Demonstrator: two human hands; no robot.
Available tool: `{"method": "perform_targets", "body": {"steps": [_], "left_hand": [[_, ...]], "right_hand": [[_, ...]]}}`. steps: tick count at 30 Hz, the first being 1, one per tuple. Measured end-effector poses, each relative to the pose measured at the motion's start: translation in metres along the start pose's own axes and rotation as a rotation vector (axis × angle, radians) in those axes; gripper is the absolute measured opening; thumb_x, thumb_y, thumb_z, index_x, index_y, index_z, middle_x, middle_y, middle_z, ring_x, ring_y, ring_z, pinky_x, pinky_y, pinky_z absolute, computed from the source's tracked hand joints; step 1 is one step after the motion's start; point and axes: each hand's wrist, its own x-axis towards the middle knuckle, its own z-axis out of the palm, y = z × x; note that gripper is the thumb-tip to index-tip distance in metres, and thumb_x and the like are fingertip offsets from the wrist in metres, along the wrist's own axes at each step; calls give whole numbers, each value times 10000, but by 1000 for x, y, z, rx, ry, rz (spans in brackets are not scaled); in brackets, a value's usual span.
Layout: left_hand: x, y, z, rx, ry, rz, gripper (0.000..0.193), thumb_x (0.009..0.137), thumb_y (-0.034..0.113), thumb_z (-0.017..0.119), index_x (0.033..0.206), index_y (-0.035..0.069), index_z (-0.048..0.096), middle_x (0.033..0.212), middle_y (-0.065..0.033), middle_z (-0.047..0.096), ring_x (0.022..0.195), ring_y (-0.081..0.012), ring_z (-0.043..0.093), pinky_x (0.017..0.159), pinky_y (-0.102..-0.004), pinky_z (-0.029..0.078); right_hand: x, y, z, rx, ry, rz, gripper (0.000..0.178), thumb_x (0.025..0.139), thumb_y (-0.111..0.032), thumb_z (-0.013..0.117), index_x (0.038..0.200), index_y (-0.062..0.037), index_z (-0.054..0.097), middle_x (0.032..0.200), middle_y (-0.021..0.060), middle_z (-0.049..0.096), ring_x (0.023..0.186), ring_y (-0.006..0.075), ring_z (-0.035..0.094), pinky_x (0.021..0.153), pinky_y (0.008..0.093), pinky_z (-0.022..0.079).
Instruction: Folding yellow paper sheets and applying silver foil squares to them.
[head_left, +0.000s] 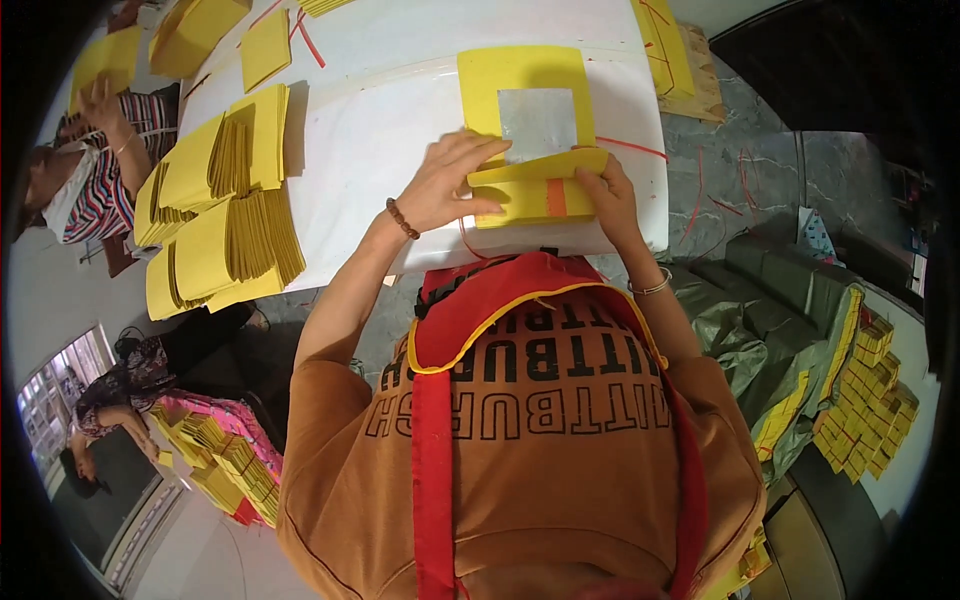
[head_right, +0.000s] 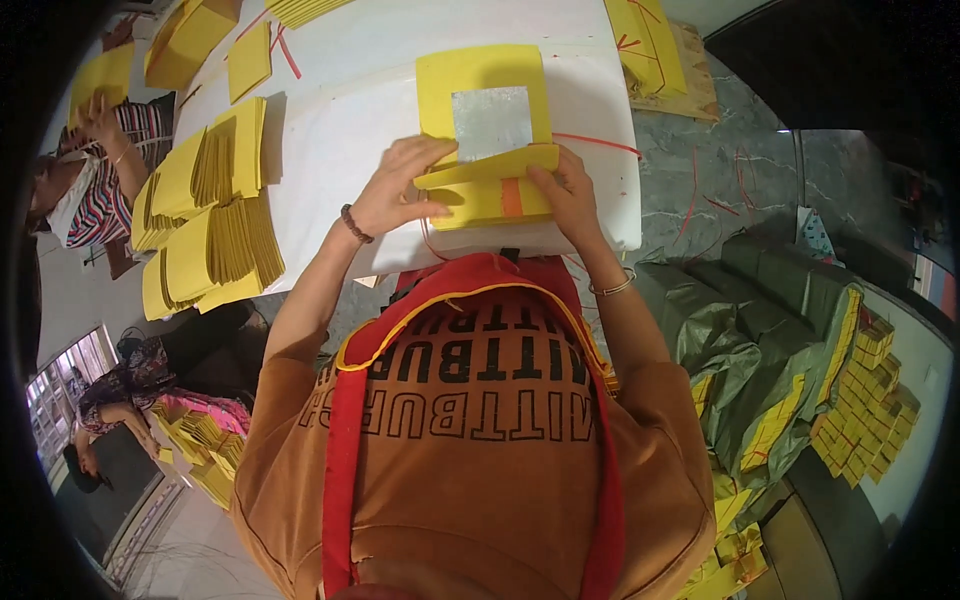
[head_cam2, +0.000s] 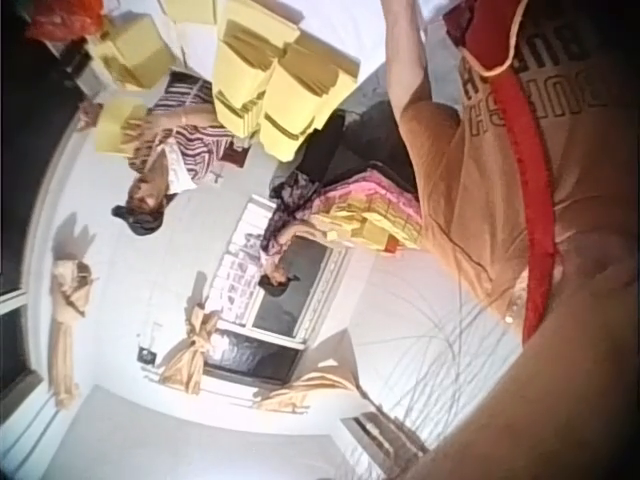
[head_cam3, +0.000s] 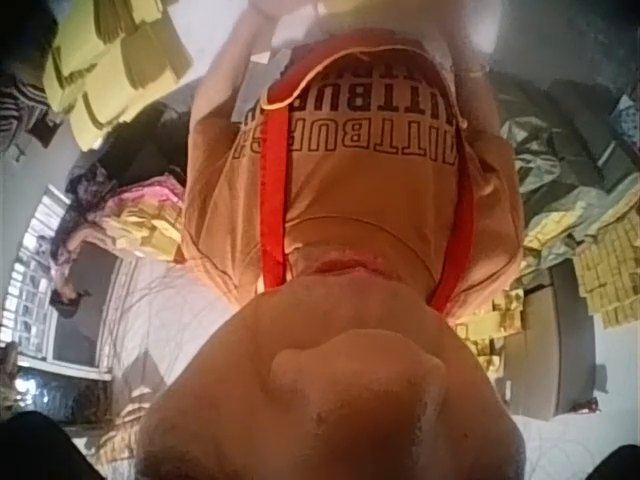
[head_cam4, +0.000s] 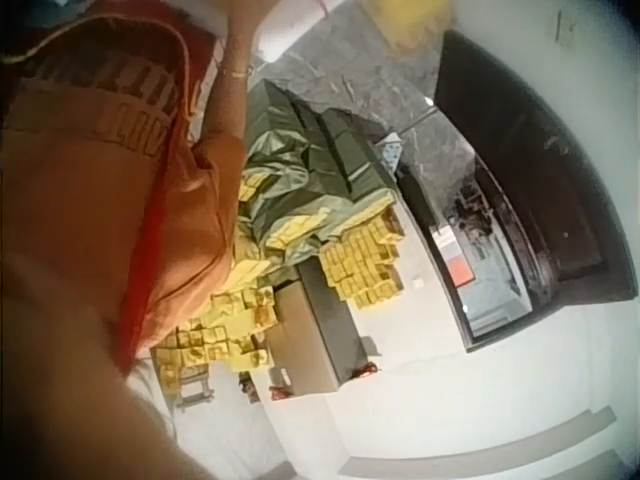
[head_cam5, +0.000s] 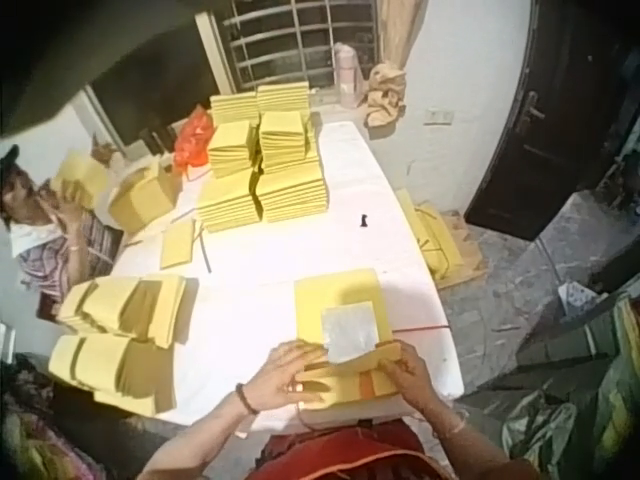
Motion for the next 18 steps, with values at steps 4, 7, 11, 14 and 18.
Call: {"method": "perform_targets", "body": {"steps": [4, 7, 11, 14, 18], "left_hand": [[0, -22, 17, 292, 95, 143, 384, 711, 165, 622, 1094, 143, 636, 1221, -91, 532, 1068, -278, 477, 912, -369, 353], [-1, -26, 18, 337, 188, 231, 339, 735, 173, 600, 1071, 154, 643, 1185, -85, 553, 1028, -269, 508, 858, -360, 380], [-10, -5, 7, 492, 200, 300, 304, 754, 172, 582, 1050, 160, 649, 1133, -85, 581, 985, -257, 533, 809, -351, 399], [-20, 7, 7, 366, 123, 315, 269, 775, 155, 572, 1032, 123, 643, 1052, -86, 615, 954, -233, 559, 786, -345, 408], [-27, 8, 22, 26, 271, 123, 202, 828, 179, 555, 996, 93, 626, 800, -126, 626, 755, -298, 599, 681, -417, 460]], "right_hand": [[1, 5, -6, 44, -62, -76, 324, 804, -114, 617, 1124, -78, 587, 1215, 89, 533, 1152, 254, 460, 994, 364, 332], [2, -16, -6, -492, -1, -436, 395, 748, -125, 658, 1135, -114, 577, 1253, 88, 498, 1175, 295, 438, 1014, 413, 290], [6, -26, -14, -680, -27, -555, 414, 715, -168, 676, 1117, -140, 583, 1293, 79, 465, 1196, 326, 412, 1024, 438, 257], [3, -31, -23, -846, -167, -719, 377, 729, -208, 673, 1094, -150, 596, 1264, 55, 500, 1181, 289, 441, 1000, 427, 284], [-4, -33, -20, -608, -389, -491, 284, 763, -209, 656, 1030, -119, 627, 1102, 45, 603, 1106, 233, 505, 951, 400, 325]]}}
